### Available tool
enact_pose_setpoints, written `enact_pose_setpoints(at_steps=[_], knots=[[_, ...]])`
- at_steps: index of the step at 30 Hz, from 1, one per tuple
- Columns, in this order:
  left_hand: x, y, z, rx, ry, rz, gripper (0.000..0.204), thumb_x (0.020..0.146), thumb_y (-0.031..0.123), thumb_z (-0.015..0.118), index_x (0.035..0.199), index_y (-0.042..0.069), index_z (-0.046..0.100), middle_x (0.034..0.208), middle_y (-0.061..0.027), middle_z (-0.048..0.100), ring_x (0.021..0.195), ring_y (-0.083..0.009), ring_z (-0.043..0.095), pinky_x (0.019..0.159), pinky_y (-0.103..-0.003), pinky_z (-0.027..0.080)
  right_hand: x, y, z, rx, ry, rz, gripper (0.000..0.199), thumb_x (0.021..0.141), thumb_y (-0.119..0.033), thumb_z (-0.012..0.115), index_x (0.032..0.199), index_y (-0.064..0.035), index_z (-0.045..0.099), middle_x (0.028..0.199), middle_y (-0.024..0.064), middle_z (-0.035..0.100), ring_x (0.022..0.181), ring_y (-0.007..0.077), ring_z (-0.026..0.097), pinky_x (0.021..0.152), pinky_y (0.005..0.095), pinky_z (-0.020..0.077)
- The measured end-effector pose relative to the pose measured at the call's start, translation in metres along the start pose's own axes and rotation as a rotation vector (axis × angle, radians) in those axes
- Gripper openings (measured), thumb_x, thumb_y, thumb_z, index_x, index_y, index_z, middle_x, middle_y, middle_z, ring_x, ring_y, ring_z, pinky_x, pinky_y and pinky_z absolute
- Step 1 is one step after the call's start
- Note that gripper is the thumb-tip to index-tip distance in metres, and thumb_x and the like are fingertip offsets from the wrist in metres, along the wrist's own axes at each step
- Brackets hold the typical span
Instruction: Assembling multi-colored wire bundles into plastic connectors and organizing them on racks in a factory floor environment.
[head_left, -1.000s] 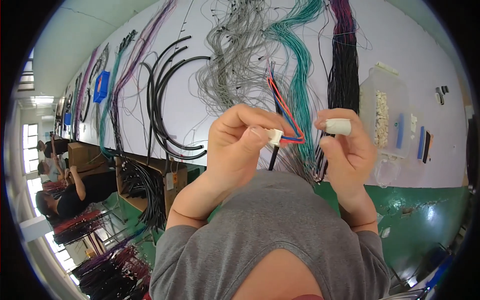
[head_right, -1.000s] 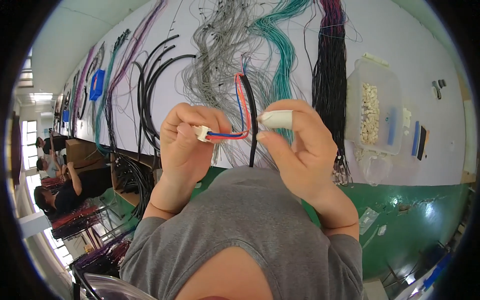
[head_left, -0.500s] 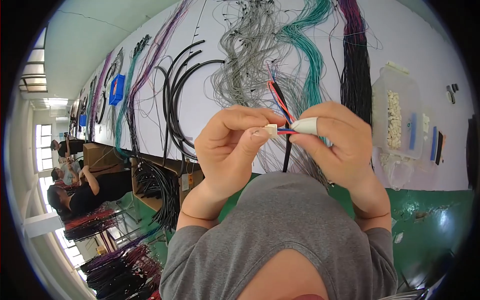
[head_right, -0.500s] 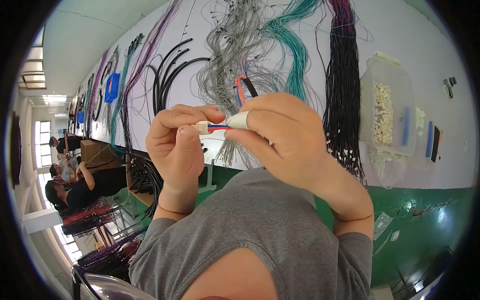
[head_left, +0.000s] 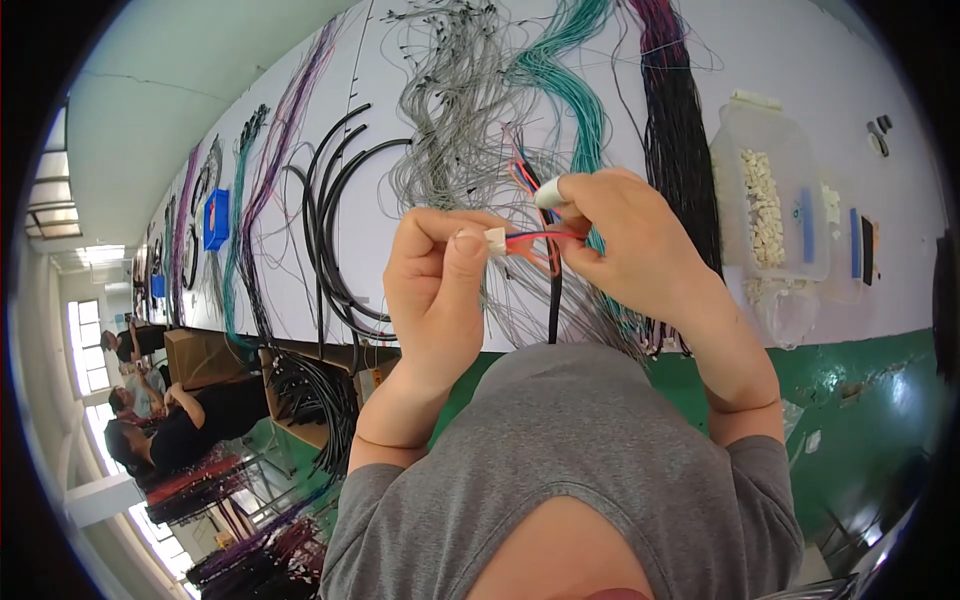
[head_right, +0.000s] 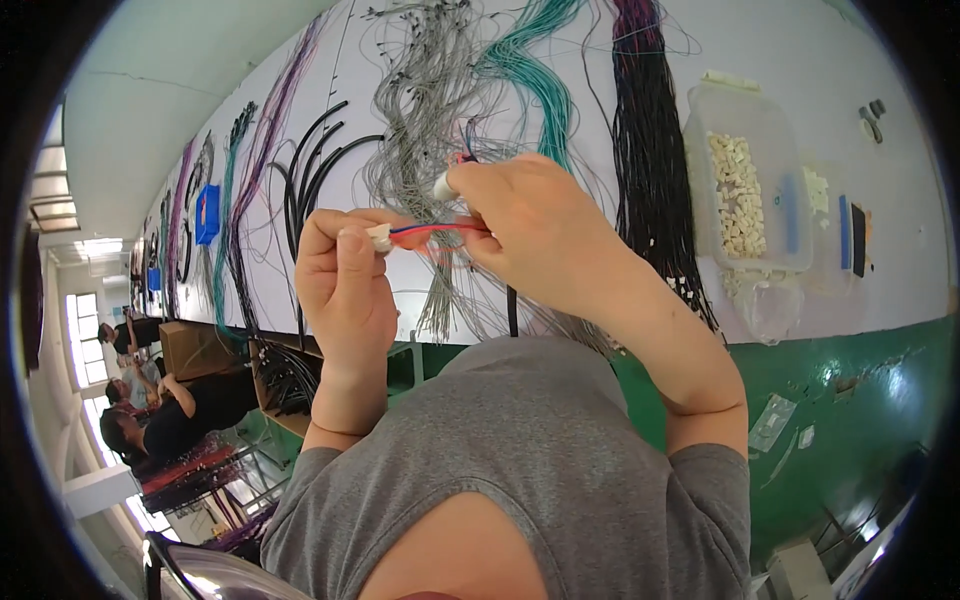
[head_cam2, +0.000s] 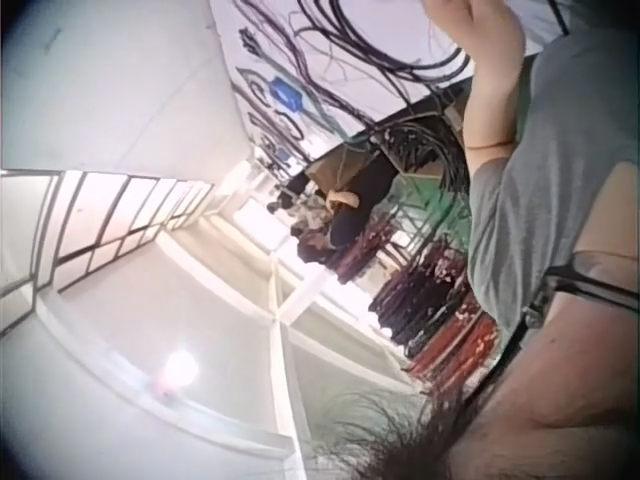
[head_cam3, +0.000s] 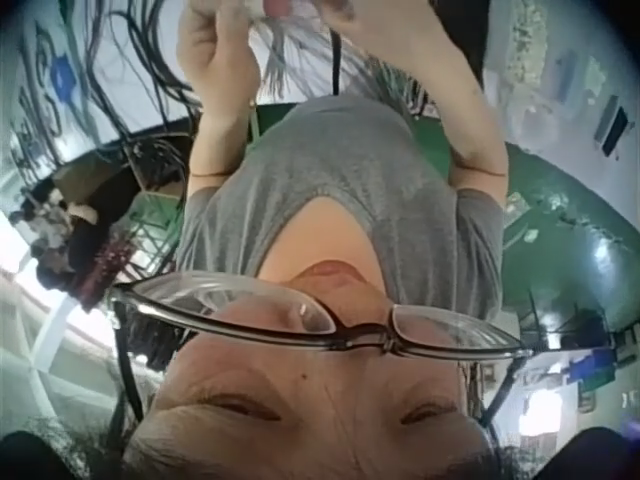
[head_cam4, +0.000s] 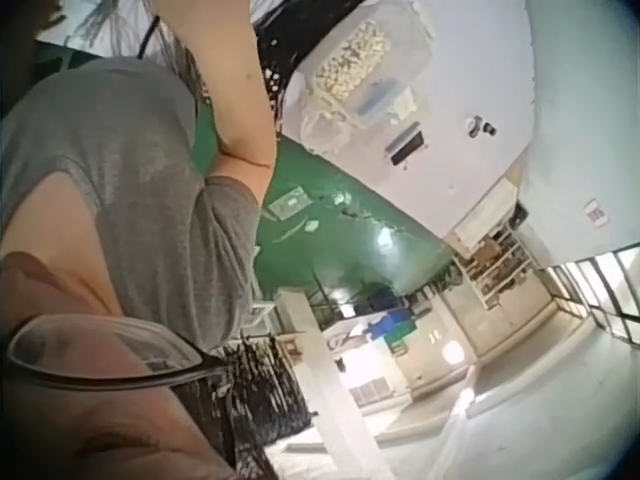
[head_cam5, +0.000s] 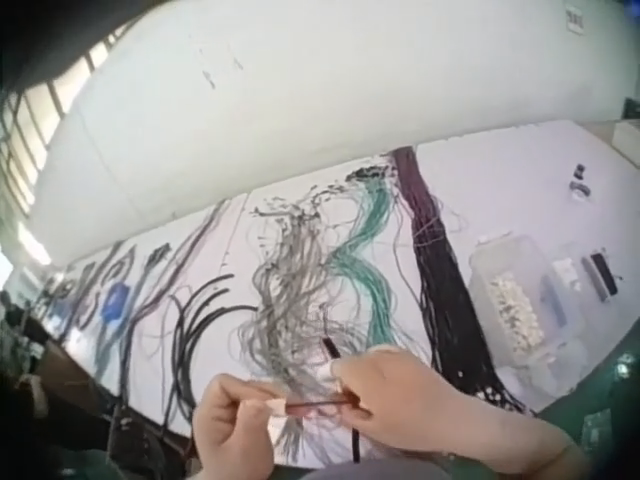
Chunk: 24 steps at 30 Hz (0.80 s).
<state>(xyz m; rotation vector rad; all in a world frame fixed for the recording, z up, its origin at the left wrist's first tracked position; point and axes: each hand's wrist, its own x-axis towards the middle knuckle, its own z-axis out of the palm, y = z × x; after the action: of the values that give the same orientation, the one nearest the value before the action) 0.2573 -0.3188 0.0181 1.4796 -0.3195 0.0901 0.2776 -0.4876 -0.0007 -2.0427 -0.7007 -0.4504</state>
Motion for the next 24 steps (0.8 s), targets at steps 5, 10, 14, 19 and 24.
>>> enact_pose_setpoints(at_steps=[5,10,14,19,24], knots=[[0.002,-0.001,0.016,-0.166,-0.087,-0.032,0.011,0.084,0.009,0.035,0.081,-0.001,0.036,0.078,-0.0189,0.054,0.058,-0.0205,0.056,0.049,-0.027,0.046,-0.007,0.024,-0.005,0.442,0.127,0.362,0.024,0.067,-0.005,0.057,0.089,0.0002,0.049,0.071,0.0076,0.059,0.072,0.018,0.058,0.064,0.0258,0.0423],[0.002,-0.002,0.027,-0.05,0.037,-0.114,0.023,0.087,0.023,0.035,0.076,0.003,0.032,0.07,-0.0205,0.056,0.041,-0.0161,0.049,0.039,-0.021,0.039,-0.072,0.038,-0.009,-0.027,0.289,0.271,0.03,0.062,-0.015,0.068,0.085,-0.0021,0.055,0.074,0.0105,0.056,0.071,0.0239,0.054,0.063,0.0272,0.0416],[0.009,-0.011,0.023,0.011,0.066,-0.033,0.02,0.087,0.021,0.037,0.08,0.002,0.037,0.076,-0.0197,0.057,0.041,-0.0123,0.044,0.036,-0.019,0.032,-0.192,0.056,-0.058,-0.339,0.674,0.848,0.012,0.071,-0.014,0.06,0.077,-0.0043,0.06,0.066,0.0052,0.06,0.057,0.0127,0.056,0.052,0.0238,0.0424],[0.013,-0.025,0.041,-0.039,0.077,-0.165,0.019,0.087,0.021,0.037,0.078,0.005,0.039,0.074,-0.0172,0.058,0.042,-0.0105,0.045,0.037,-0.018,0.031,-0.313,0.142,-0.112,-0.716,0.684,1.198,0.008,0.069,-0.008,0.055,0.07,0.0004,0.055,0.07,0.0126,0.057,0.068,0.0247,0.055,0.061,0.033,0.0411],[0.009,-0.025,0.066,-0.075,0.046,-0.345,0.022,0.087,0.024,0.039,0.077,0.006,0.038,0.07,-0.0137,0.058,0.044,-0.0094,0.047,0.036,-0.018,0.032,-0.358,0.203,-0.113,-0.907,0.371,0.951,0.01,0.065,-0.005,0.053,0.073,0.0,0.056,0.079,0.0149,0.054,0.077,0.0322,0.051,0.065,0.0389,0.0408]])
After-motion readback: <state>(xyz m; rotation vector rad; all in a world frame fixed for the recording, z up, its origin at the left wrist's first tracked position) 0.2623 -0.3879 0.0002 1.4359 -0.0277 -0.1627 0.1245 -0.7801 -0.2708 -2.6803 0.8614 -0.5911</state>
